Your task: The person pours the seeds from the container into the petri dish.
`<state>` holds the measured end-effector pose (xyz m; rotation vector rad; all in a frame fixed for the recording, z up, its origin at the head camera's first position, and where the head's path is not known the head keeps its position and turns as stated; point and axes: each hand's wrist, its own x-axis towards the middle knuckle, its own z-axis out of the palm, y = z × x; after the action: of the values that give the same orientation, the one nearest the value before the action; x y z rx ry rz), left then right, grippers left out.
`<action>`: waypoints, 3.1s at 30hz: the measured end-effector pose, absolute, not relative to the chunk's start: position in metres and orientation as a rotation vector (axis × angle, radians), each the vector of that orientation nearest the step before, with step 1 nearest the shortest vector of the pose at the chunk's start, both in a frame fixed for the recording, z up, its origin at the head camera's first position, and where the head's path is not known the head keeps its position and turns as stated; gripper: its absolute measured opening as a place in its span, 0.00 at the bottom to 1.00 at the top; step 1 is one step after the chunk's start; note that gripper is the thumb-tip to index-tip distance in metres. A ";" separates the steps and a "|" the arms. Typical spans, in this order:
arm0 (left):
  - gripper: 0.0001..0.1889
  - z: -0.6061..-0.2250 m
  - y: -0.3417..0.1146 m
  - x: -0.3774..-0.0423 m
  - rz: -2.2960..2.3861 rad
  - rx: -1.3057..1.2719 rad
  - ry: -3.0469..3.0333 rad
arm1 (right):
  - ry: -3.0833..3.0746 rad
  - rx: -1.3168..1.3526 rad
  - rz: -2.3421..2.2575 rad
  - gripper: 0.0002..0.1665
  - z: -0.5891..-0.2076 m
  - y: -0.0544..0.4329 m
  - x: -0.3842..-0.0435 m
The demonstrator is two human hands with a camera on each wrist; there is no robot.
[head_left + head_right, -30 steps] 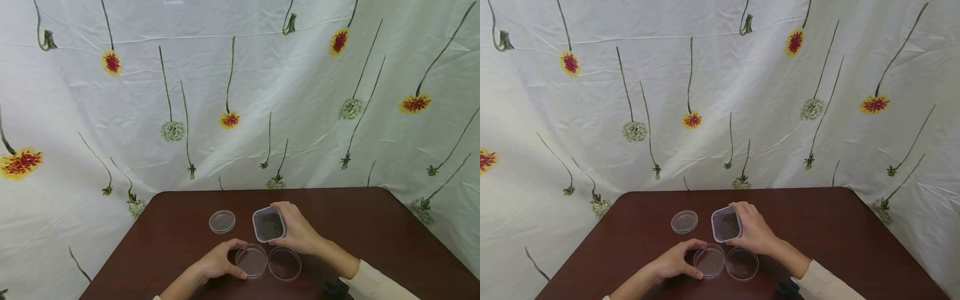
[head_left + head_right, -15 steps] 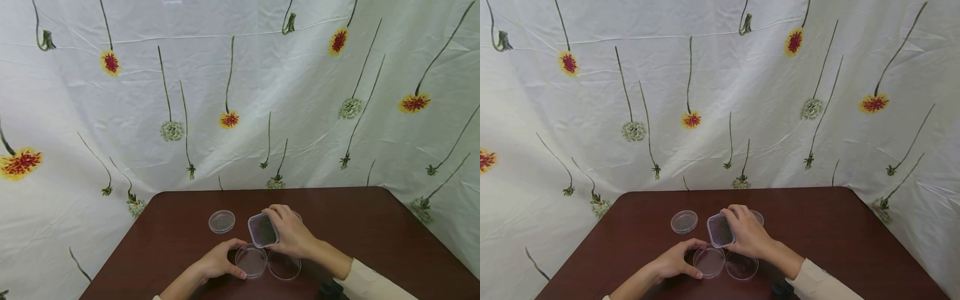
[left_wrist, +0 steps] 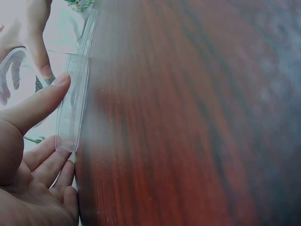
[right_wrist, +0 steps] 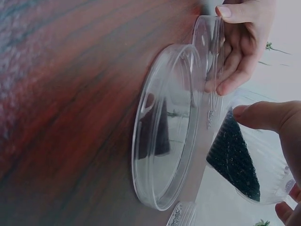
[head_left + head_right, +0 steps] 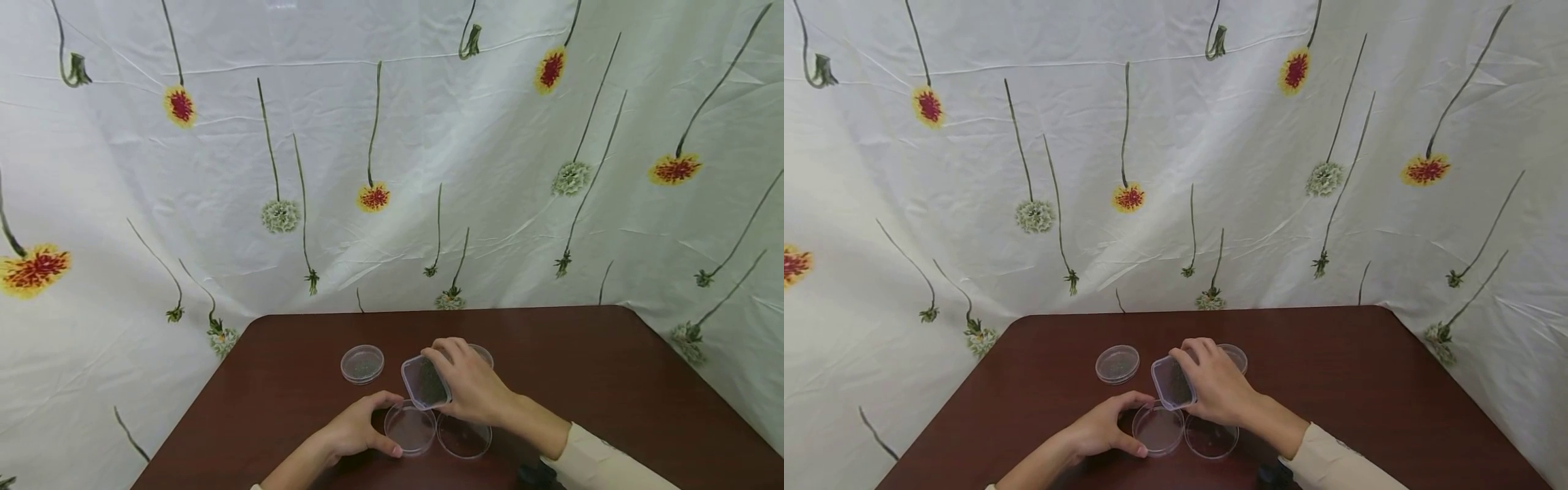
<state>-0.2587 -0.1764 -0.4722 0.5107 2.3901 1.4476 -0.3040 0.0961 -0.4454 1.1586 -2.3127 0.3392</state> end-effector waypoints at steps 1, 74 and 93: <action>0.39 -0.472 -0.177 -0.259 1.446 0.508 2.389 | -2.308 1.165 0.328 0.57 -0.445 0.096 -0.304; 0.39 -0.471 -0.176 -0.262 1.438 0.507 2.364 | -2.220 1.285 0.110 0.59 -0.443 0.088 -0.304; 0.40 -0.471 -0.176 -0.261 1.434 0.491 2.363 | -2.247 1.289 0.117 0.60 -0.442 0.088 -0.302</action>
<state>-0.2611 -0.1758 -0.4705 0.4912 2.3628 1.4337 -0.3016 0.0875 -0.4419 1.2894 -2.2473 0.1173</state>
